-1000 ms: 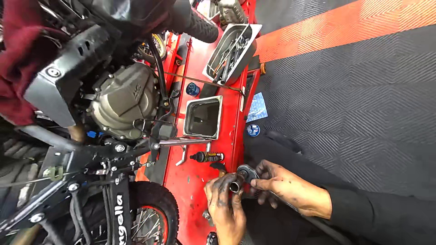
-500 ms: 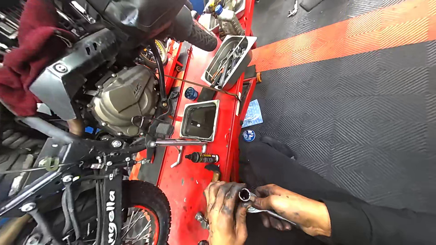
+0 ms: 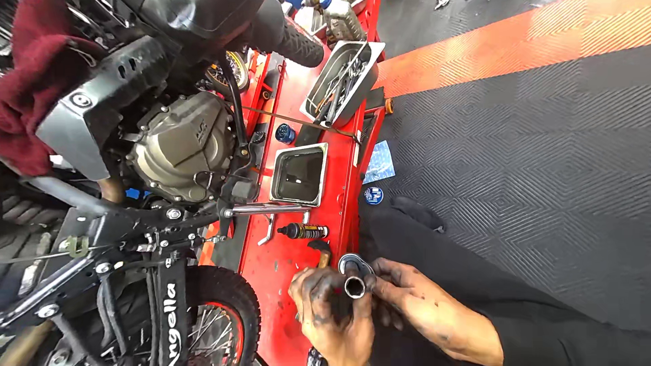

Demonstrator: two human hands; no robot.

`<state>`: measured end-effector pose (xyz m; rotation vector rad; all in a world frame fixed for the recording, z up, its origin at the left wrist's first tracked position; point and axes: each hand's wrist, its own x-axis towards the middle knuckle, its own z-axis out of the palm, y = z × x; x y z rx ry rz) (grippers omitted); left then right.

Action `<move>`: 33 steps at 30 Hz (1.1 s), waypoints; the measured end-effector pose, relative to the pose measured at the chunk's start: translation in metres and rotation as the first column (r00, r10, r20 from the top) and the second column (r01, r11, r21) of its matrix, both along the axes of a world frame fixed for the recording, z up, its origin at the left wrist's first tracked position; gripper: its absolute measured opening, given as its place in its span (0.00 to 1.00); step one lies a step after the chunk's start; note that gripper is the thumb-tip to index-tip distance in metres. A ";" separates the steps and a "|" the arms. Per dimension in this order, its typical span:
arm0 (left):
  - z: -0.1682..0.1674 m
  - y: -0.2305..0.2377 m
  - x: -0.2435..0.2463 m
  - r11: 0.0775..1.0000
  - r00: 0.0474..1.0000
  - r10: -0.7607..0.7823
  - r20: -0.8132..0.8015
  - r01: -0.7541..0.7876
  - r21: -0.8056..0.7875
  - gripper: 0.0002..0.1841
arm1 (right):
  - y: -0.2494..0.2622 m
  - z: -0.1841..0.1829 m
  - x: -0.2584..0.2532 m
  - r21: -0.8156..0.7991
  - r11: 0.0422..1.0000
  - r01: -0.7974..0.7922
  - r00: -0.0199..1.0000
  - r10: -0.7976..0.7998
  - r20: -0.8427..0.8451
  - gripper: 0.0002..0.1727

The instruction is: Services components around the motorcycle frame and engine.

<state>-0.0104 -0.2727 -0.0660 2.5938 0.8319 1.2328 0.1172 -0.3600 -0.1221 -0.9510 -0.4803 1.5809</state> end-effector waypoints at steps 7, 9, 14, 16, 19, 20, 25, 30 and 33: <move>0.035 0.053 0.000 0.977 0.920 -0.209 -0.331 0.185 -0.104 0.16 | 0.017 -0.017 0.031 -0.053 0.990 -0.132 0.989 0.135 0.058 0.17; 0.057 0.091 -0.001 0.983 0.918 -0.183 -0.353 0.162 -0.087 0.24 | 0.035 -0.025 0.036 -0.153 0.987 -0.057 0.996 0.067 0.061 0.15; 0.089 0.226 0.024 0.977 0.921 -0.210 -0.328 0.214 -0.027 0.21 | 0.128 -0.055 0.038 -0.201 0.979 0.022 0.963 0.033 0.267 0.20; 0.079 0.265 0.034 0.953 0.936 -0.257 -0.241 0.203 -0.227 0.24 | 0.184 -0.059 0.037 -0.201 0.980 -0.006 0.949 0.069 0.308 0.21; 0.072 0.273 0.036 0.928 0.953 -0.220 -0.207 0.138 -0.347 0.23 | 0.271 -0.057 0.027 -0.227 0.972 -0.060 0.962 0.117 0.246 0.25; 0.069 0.276 0.037 0.925 0.958 -0.215 -0.189 0.138 -0.353 0.23 | 0.299 -0.057 0.028 -0.222 0.971 -0.095 0.963 0.146 0.226 0.25; 0.074 0.272 0.036 0.897 0.959 -0.187 -0.214 0.078 -0.436 0.28 | 0.414 -0.059 0.005 -0.025 0.954 -0.300 0.904 0.293 0.312 0.22; 0.082 0.281 0.021 0.825 0.967 -0.201 -0.159 0.079 -0.560 0.22 | 0.474 -0.041 -0.025 0.087 0.947 -0.308 0.937 0.285 0.203 0.21; 0.086 0.280 0.017 0.807 0.966 -0.192 -0.174 0.055 -0.588 0.26 | 0.489 -0.026 -0.034 0.102 0.952 -0.287 0.945 0.264 0.192 0.21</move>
